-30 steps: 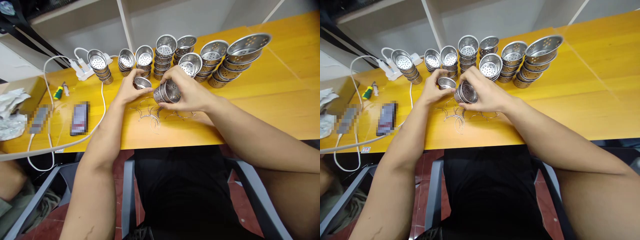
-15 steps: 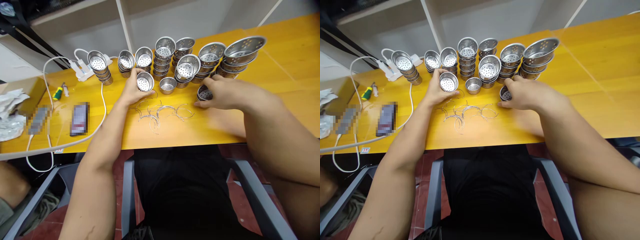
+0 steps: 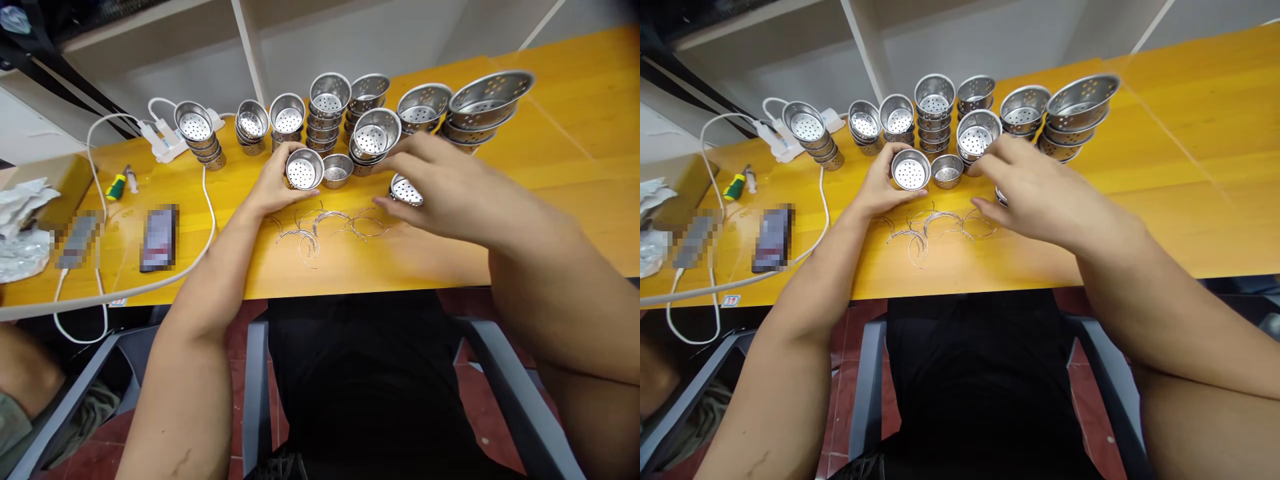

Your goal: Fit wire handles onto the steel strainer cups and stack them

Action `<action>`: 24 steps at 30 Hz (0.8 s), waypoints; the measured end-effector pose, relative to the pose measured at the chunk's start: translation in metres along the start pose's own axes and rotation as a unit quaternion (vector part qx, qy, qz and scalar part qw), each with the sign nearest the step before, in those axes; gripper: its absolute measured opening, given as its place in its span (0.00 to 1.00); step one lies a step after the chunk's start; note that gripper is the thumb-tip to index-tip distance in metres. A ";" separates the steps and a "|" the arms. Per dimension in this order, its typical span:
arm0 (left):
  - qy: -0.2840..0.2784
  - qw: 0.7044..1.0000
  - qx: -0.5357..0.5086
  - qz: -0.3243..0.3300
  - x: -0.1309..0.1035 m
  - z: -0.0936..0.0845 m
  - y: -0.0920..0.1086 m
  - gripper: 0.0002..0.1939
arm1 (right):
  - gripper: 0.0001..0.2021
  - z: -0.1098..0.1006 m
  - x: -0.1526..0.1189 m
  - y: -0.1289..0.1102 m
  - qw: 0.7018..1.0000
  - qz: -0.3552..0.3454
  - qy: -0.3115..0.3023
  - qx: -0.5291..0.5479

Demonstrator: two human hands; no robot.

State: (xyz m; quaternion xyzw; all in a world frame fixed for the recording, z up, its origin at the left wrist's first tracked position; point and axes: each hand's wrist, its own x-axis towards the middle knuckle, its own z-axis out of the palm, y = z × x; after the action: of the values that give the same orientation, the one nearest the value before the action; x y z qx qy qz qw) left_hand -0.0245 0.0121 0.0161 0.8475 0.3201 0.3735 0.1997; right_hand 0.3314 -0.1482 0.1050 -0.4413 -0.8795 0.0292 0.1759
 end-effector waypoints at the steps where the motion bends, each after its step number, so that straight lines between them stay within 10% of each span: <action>1: 0.003 1.000 -0.002 0.000 0.000 0.001 -0.001 0.62 | 0.22 0.000 0.007 -0.012 1.000 -0.013 -0.026 0.009; 10: 0.015 1.000 -0.006 0.010 -0.002 0.005 -0.003 0.59 | 0.16 0.048 0.087 -0.057 0.963 -0.044 -0.259 -0.064; 24: 0.045 0.999 0.001 -0.003 0.001 0.005 -0.008 0.60 | 0.11 0.064 0.086 -0.050 0.982 -0.030 -0.185 -0.019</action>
State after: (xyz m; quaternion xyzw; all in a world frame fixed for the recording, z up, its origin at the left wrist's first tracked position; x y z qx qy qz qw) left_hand -0.0238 0.0180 0.0088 0.8287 0.3320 0.4106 0.1854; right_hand 0.2239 -0.1042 0.0798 -0.4050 -0.9101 0.0879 0.0023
